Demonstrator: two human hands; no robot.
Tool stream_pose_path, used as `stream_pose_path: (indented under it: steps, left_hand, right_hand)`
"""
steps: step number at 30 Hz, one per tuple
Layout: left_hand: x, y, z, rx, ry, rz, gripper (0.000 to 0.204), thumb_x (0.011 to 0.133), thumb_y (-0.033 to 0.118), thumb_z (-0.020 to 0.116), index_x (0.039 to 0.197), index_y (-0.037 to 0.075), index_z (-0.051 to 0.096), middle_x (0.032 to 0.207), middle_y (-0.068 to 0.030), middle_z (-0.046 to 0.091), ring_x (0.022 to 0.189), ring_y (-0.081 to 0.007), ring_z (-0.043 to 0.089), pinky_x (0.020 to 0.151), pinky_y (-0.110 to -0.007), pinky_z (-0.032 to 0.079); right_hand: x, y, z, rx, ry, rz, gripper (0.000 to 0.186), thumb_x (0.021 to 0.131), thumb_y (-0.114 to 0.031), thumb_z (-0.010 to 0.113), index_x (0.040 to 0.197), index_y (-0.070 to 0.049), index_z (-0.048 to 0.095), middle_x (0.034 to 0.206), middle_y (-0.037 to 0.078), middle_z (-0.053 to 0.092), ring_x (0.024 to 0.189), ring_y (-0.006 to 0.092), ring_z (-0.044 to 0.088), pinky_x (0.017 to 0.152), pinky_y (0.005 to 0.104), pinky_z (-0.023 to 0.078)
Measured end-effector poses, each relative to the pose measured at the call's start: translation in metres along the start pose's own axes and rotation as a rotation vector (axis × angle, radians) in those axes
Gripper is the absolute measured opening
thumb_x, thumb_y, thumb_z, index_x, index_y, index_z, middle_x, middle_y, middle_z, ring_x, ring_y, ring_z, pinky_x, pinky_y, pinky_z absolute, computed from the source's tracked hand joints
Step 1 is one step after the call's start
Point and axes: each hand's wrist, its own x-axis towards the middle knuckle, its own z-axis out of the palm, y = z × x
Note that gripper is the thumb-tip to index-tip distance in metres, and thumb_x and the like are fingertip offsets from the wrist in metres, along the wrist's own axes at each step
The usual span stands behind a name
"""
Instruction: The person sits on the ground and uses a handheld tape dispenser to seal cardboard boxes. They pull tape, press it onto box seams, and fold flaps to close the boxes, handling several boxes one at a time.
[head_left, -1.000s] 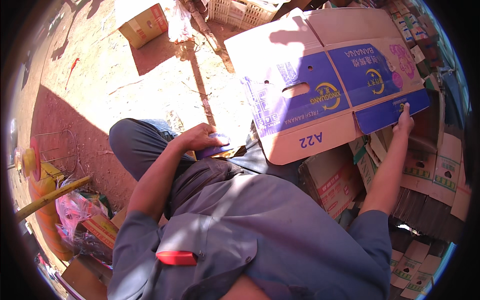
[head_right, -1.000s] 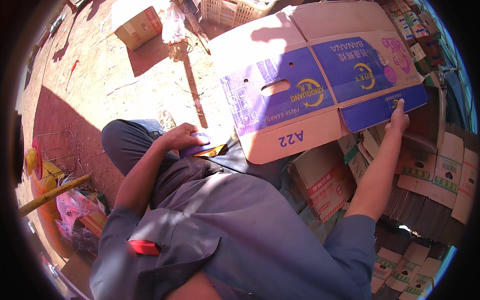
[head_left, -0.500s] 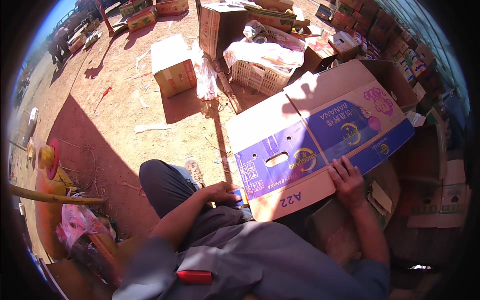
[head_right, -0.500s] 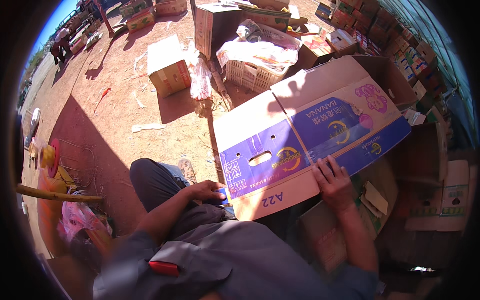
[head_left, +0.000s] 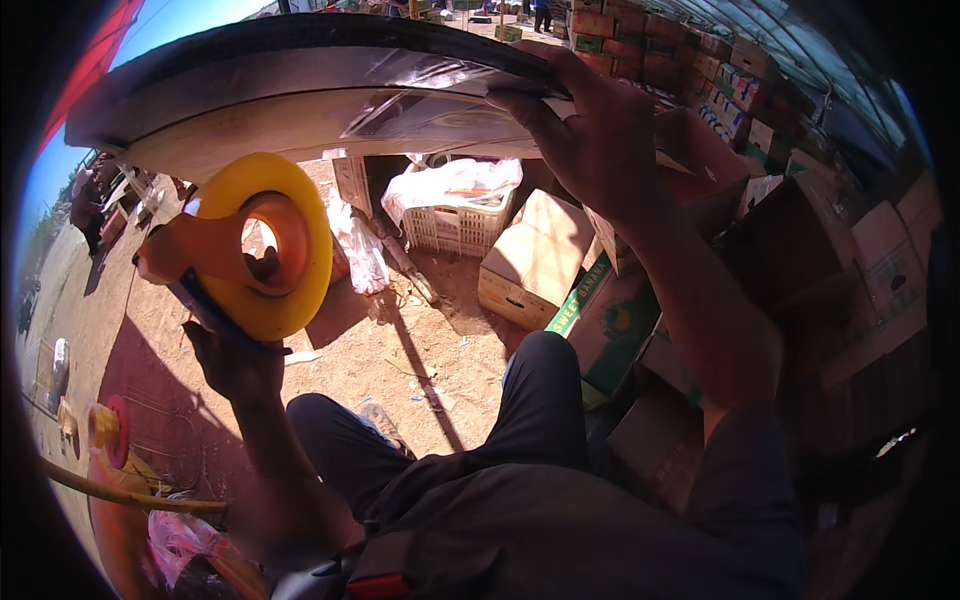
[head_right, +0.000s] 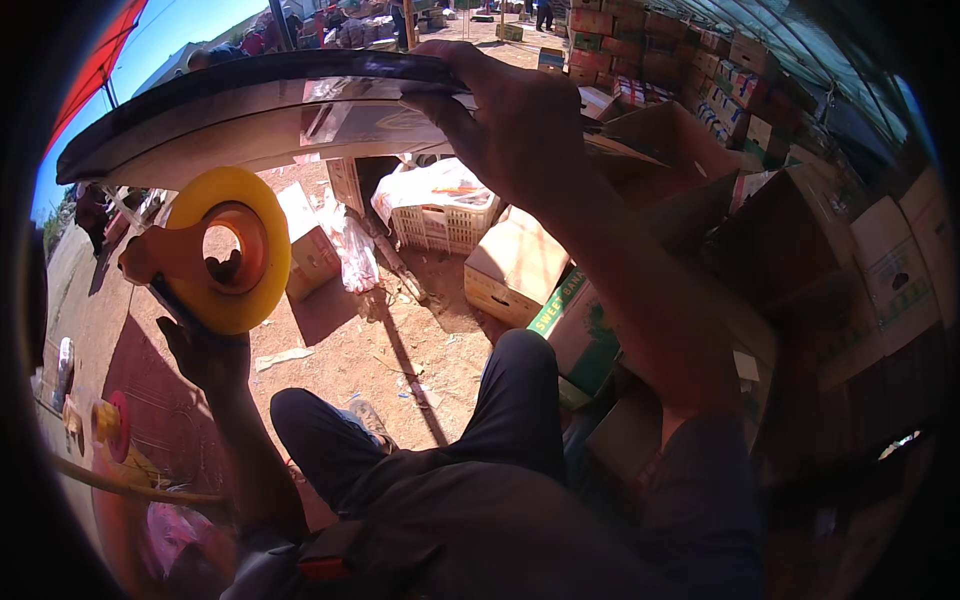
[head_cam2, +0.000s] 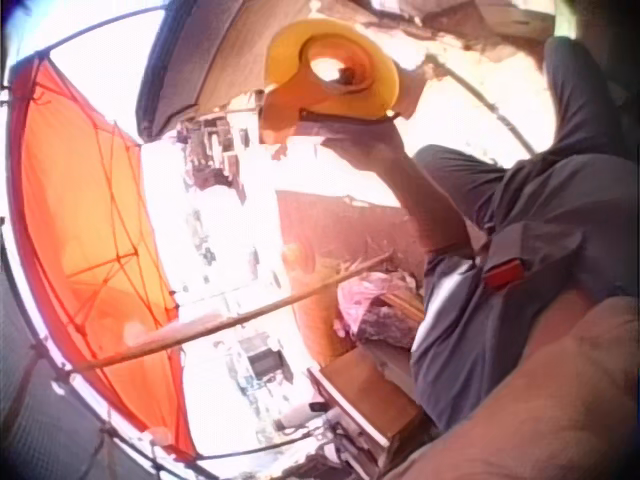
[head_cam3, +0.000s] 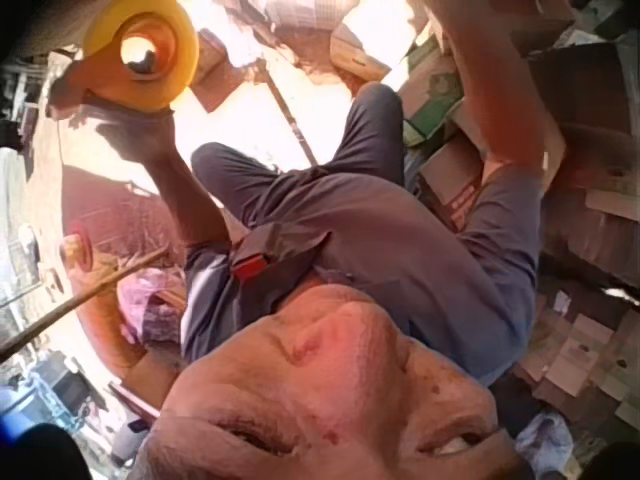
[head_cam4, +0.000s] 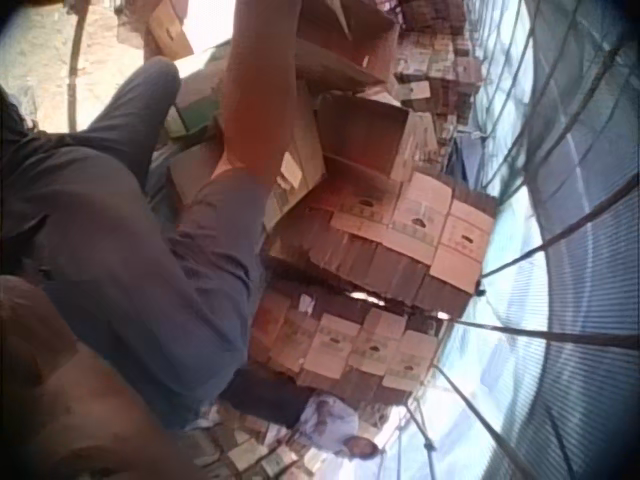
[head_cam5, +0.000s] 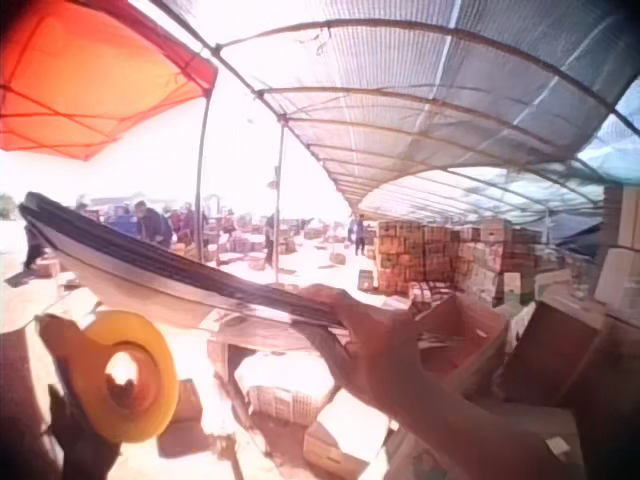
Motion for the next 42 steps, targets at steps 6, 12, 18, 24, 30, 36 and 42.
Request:
stream_pose_path:
  steps: [6, 12, 18, 24, 30, 36, 42]
  left_hand:
    - [0.155, 0.033, 0.093, 0.826, 0.347, 0.522, 0.058, 0.100, 0.026, 0.063, 0.150, 0.004, 0.043, 0.148, -0.0173, 0.050, 0.135, -0.0308, 0.053, 0.116, -0.045, 0.041]
    - [0.124, -0.030, 0.119, 0.560, -0.087, 0.276, 0.044, 0.103, 0.030, 0.059, 0.139, 0.004, 0.054, 0.134, -0.0141, 0.064, 0.127, -0.0252, 0.061, 0.111, -0.039, 0.046]
    - [0.003, -0.125, 0.070, 0.344, 0.394, -0.289, 0.055, 0.111, 0.039, 0.040, 0.150, 0.000, 0.041, 0.143, -0.0149, 0.057, 0.131, -0.0257, 0.058, 0.114, -0.040, 0.044]
    - [-0.155, -0.126, 0.020, 0.671, 0.307, -0.780, 0.055, 0.105, 0.041, 0.057, 0.130, -0.007, 0.064, 0.105, -0.0060, 0.069, 0.094, -0.0099, 0.061, 0.087, -0.026, 0.048]
    - [-0.214, -0.097, -0.007, 0.630, 0.229, -1.089, 0.057, 0.100, 0.039, 0.062, 0.136, -0.005, 0.062, 0.107, -0.0078, 0.072, 0.096, -0.0118, 0.065, 0.086, -0.028, 0.051]
    - [-0.205, -0.095, -0.029, 0.615, 0.235, -1.130, 0.055, 0.099, 0.036, 0.062, 0.136, -0.005, 0.063, 0.106, -0.0082, 0.073, 0.093, -0.0119, 0.066, 0.083, -0.029, 0.053]
    - [-0.202, -0.141, -0.048, 0.722, 0.134, -1.178, 0.051, 0.099, 0.039, 0.064, 0.129, -0.003, 0.069, 0.106, -0.0081, 0.074, 0.095, -0.0136, 0.066, 0.086, -0.031, 0.053]
  right_hand:
    - [0.034, -0.004, 0.003, 0.291, 0.021, 0.418, 0.032, 0.093, -0.030, 0.074, 0.109, -0.003, 0.074, 0.087, 0.015, 0.076, 0.071, 0.0274, 0.073, 0.068, 0.0387, 0.056]
    - [-0.014, 0.015, 0.045, 0.466, -0.045, 0.728, 0.044, 0.087, -0.039, 0.084, 0.120, -0.012, 0.076, 0.085, 0.002, 0.077, 0.068, 0.0090, 0.067, 0.062, 0.0301, 0.053]
    - [-0.090, 0.096, 0.042, 0.608, -0.017, 1.074, 0.056, 0.084, -0.043, 0.087, 0.124, -0.007, 0.073, 0.109, 0.004, 0.075, 0.097, 0.0125, 0.068, 0.085, 0.0319, 0.053]
    - [-0.129, 0.206, 0.027, 0.481, 0.363, 1.434, 0.066, 0.086, -0.040, 0.085, 0.134, 0.000, 0.064, 0.130, 0.013, 0.069, 0.113, 0.0241, 0.066, 0.093, 0.0386, 0.054]
    - [-0.177, 0.241, -0.022, 0.620, 0.526, 1.693, 0.061, 0.097, -0.030, 0.075, 0.146, -0.002, 0.052, 0.142, 0.014, 0.062, 0.130, 0.0311, 0.059, 0.111, 0.0515, 0.048]
    - [-0.193, 0.221, -0.049, 0.485, 0.561, 1.733, 0.047, 0.100, -0.029, 0.070, 0.138, -0.003, 0.061, 0.139, 0.011, 0.065, 0.126, 0.0295, 0.062, 0.112, 0.0499, 0.048]
    - [-0.211, 0.218, -0.057, 0.417, 0.566, 1.810, 0.047, 0.100, -0.031, 0.070, 0.137, -0.003, 0.062, 0.139, 0.010, 0.065, 0.125, 0.0289, 0.063, 0.111, 0.0482, 0.047]
